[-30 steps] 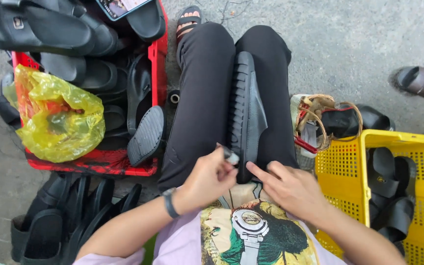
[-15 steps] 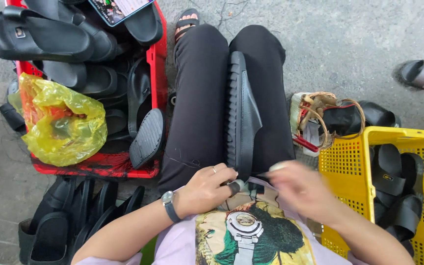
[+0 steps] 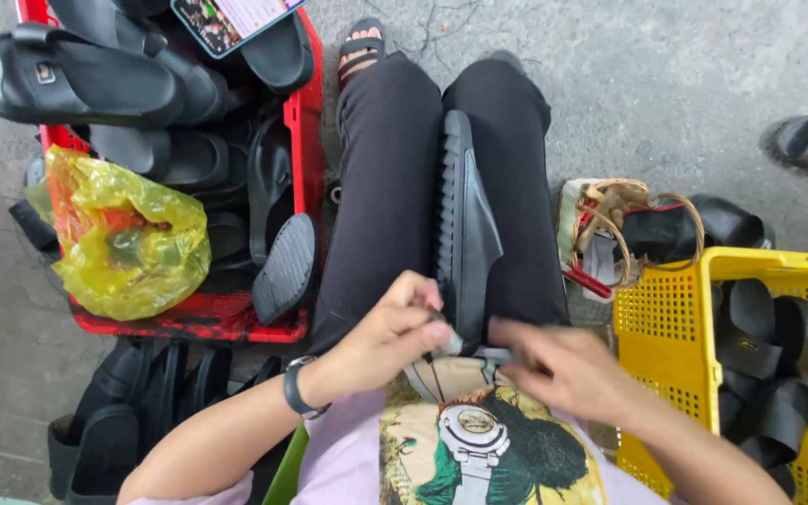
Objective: Hand-sewing the sole of a black sandal to repair it using a needle and thread.
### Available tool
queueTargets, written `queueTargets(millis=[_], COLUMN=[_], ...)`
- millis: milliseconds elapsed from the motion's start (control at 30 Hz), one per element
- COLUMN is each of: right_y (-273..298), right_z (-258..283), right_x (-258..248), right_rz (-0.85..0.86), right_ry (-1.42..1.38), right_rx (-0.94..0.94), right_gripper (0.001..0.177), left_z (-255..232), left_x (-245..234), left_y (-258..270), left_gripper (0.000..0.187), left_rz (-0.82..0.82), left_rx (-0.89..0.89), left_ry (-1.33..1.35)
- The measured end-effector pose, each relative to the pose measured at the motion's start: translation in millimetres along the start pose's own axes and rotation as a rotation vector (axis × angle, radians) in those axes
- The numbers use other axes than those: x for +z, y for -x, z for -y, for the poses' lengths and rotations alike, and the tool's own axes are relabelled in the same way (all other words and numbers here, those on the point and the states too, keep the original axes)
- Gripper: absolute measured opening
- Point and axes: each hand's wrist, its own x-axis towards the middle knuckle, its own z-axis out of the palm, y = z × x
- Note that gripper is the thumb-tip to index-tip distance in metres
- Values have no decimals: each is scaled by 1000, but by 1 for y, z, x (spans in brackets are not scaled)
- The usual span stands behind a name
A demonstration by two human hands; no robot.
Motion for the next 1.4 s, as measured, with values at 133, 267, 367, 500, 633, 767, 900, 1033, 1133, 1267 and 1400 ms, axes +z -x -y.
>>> queueTargets(millis=[133,267,367,500,633,767,900,1033,1133,1267,1400], right_y=[-6,-26,-19,-11,-6,-9,-9,-18,-26,-26,-21], right_z=[3,-10,-14,-10,-12,3,2,-11,-16,10,-5], right_x=[5,30,22,19,24,16,18,47,57,34,45], right_rz=[-67,-268,-168,-138,-204,-219,-217,-251,-330,-332,-388], right_ry=[-484,-545,-265,219,466,587,684,682,612,421,307], right_rx=[55,-71,-85,-169,-258,-296,-314,-307,-325,-298,-301], right_gripper=[17,18,20,39,46,42,42,38,31,25,33], left_z=[-13,-31,-18,-22,-34,0,8,28,35,15,16], left_x=[-10,-23,-39,-88,-41,7,11,17,16,20,21], left_y=[-28,-74,-59,-32,-11,4,-6,-11,-11,6,16], left_gripper=[24,41,39,38,16,42,39,43,52,31,14], left_rz=[91,-319,-286,-236,-523,-191,-237,-307,-364,-399,-145], left_rx=[-20,96,-100,156,292,365,408,438,463,452,160], left_ry=[479,563,532,-147,-401,-736,-641,-611,-713,-649,368])
